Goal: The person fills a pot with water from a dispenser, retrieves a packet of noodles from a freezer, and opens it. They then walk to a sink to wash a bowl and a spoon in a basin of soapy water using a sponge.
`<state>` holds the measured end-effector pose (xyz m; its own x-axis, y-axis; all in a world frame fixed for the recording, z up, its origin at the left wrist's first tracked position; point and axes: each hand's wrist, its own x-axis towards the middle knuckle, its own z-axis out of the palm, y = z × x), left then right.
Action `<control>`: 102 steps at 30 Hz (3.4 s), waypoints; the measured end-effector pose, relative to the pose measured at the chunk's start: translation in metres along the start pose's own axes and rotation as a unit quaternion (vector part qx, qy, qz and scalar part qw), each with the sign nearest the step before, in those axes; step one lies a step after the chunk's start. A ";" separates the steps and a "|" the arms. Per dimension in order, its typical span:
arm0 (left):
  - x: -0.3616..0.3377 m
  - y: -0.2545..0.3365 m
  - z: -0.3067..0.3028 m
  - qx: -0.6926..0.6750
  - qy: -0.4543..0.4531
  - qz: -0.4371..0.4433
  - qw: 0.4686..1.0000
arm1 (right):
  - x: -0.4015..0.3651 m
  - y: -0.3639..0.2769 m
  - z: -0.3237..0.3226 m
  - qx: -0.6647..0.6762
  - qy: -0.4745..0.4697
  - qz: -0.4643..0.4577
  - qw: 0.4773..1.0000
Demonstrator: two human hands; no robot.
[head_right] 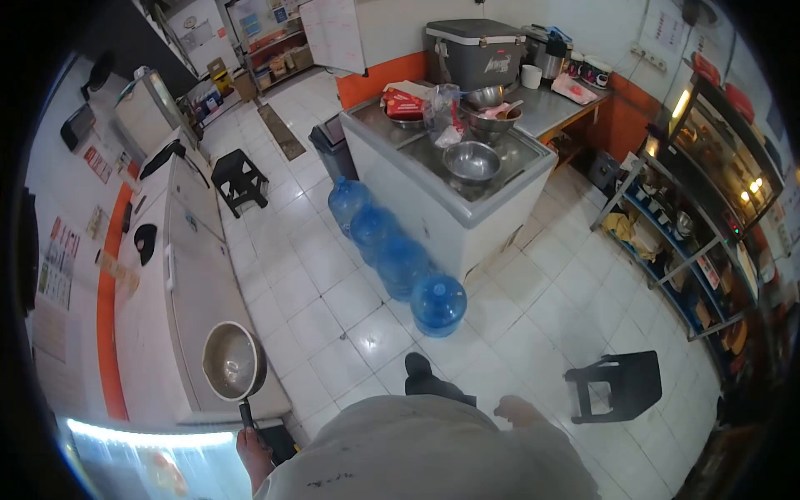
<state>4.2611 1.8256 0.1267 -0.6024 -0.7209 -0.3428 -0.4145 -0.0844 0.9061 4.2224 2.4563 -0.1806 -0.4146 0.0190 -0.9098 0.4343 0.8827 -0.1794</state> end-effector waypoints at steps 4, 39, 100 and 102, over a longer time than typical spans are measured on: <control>0.075 0.040 0.057 0.013 -0.001 0.004 1.000 | 0.079 -0.059 -0.093 -0.097 0.088 -0.079 0.988; 0.652 0.379 0.383 0.074 -0.144 0.052 0.985 | 0.198 -0.662 -0.768 0.699 0.410 -0.142 0.569; 0.754 0.454 0.616 0.135 -0.224 0.108 0.959 | 0.156 -0.451 -0.864 0.812 0.458 -0.081 0.352; 0.761 0.453 0.618 0.134 -0.226 0.115 0.958 | 0.157 -0.460 -0.873 0.795 0.508 -0.083 0.320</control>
<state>3.1934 1.6637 0.1226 -0.9080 -0.3218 -0.2683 -0.3584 0.2649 0.8952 3.2600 2.4633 0.0860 -0.2331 0.8903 -0.3911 -0.1383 -0.4285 -0.8929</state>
